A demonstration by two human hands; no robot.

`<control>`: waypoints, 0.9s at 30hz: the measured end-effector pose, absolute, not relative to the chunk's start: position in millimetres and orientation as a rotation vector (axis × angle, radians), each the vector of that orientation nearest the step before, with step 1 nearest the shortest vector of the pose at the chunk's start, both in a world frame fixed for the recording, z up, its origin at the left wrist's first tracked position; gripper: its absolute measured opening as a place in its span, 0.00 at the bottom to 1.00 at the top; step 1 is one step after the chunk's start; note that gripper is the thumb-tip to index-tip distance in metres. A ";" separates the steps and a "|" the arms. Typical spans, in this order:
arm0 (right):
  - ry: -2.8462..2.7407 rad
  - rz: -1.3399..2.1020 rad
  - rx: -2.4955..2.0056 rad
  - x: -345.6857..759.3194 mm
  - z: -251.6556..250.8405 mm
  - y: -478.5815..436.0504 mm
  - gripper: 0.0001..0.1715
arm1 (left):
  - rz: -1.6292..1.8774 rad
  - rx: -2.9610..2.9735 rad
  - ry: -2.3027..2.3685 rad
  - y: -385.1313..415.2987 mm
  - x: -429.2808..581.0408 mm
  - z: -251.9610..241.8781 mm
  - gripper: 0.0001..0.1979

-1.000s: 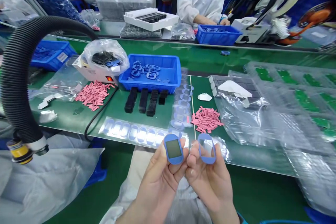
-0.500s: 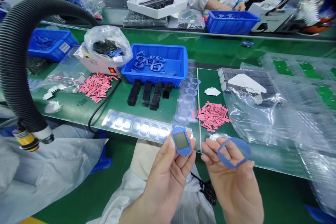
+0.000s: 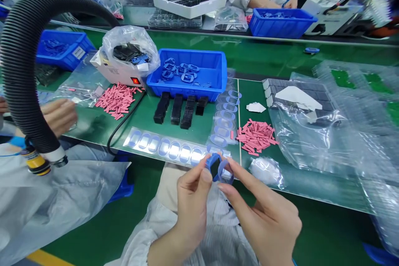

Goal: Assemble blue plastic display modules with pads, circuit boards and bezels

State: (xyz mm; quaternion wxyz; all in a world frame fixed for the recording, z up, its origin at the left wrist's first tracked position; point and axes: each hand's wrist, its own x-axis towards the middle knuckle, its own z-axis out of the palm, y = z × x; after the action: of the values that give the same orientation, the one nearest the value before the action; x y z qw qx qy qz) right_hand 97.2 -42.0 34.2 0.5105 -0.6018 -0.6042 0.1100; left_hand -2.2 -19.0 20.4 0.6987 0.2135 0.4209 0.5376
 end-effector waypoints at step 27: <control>-1.389 0.185 -1.438 92.5 24.9 -31.3 0.32 | 1.345 1.012 0.876 -11.2 -0.3 4.2 0.19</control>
State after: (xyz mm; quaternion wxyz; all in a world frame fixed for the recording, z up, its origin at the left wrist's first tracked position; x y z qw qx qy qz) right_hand 92.5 -31.3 24.9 0.5371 -0.6040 -0.5837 0.0779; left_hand -0.3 -11.2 4.2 0.5827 0.4336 0.3751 0.5760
